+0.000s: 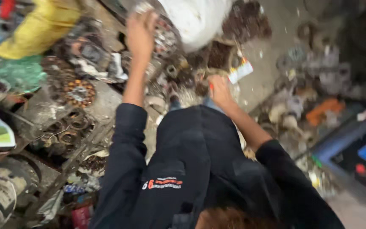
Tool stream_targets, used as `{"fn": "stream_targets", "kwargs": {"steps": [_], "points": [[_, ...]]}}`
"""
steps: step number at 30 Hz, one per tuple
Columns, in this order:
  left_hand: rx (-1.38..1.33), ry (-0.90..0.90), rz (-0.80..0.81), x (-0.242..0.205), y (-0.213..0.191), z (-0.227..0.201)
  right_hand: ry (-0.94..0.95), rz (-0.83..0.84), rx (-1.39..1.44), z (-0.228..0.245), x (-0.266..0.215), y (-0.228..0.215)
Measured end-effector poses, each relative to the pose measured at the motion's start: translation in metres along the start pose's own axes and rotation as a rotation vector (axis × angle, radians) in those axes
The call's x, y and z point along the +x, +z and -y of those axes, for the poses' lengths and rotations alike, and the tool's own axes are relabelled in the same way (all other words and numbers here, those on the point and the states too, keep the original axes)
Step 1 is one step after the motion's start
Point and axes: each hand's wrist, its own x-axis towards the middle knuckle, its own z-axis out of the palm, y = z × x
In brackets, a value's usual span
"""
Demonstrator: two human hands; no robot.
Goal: The person uses pliers to pull copper windings from a circular stator core. The person repeatedly grips and pulls the windings, rotating the stator as needed, and drops the extracted copper onto the floor.
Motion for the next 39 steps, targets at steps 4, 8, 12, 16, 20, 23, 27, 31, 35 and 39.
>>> {"fn": "stream_targets", "kwargs": {"steps": [4, 8, 12, 16, 20, 23, 27, 31, 35, 39], "points": [[-0.094, -0.189, -0.002, -0.015, 0.004, 0.007, 0.816, 0.359, 0.003, -0.062, -0.086, 0.004], [-0.192, -0.316, -0.126, -0.027, -0.004, 0.001, 1.181, 0.511, 0.031, -0.089, -0.112, -0.014], [0.022, -0.376, -0.072, -0.023, -0.009, -0.002, 0.916, 0.177, 0.261, -0.038, -0.080, -0.024], [-0.164, -0.204, -0.035, -0.007, -0.007, -0.005, 0.470, 0.134, 0.286, 0.039, 0.011, -0.050], [-0.208, -0.232, 0.000, -0.003, -0.015, -0.014, 0.115, 0.175, 0.077, 0.093, 0.098, -0.079], [-0.192, -0.238, 0.031, -0.003, -0.019, -0.025, 0.071, 0.247, -0.044, 0.103, 0.138, -0.101], [-0.205, -0.217, 0.033, 0.002, -0.027, -0.028, -0.003, 0.487, -0.441, 0.101, 0.179, -0.129], [-0.219, -0.215, 0.076, 0.003, -0.023, -0.029, -0.156, 0.650, -0.641, 0.093, 0.220, -0.147], [-0.216, -0.168, 0.108, 0.010, -0.018, -0.032, -0.129, 0.793, -0.496, 0.091, 0.234, -0.137], [-0.178, -0.122, 0.104, 0.017, -0.018, -0.028, 0.056, 0.796, -0.132, 0.081, 0.235, -0.115]]}}
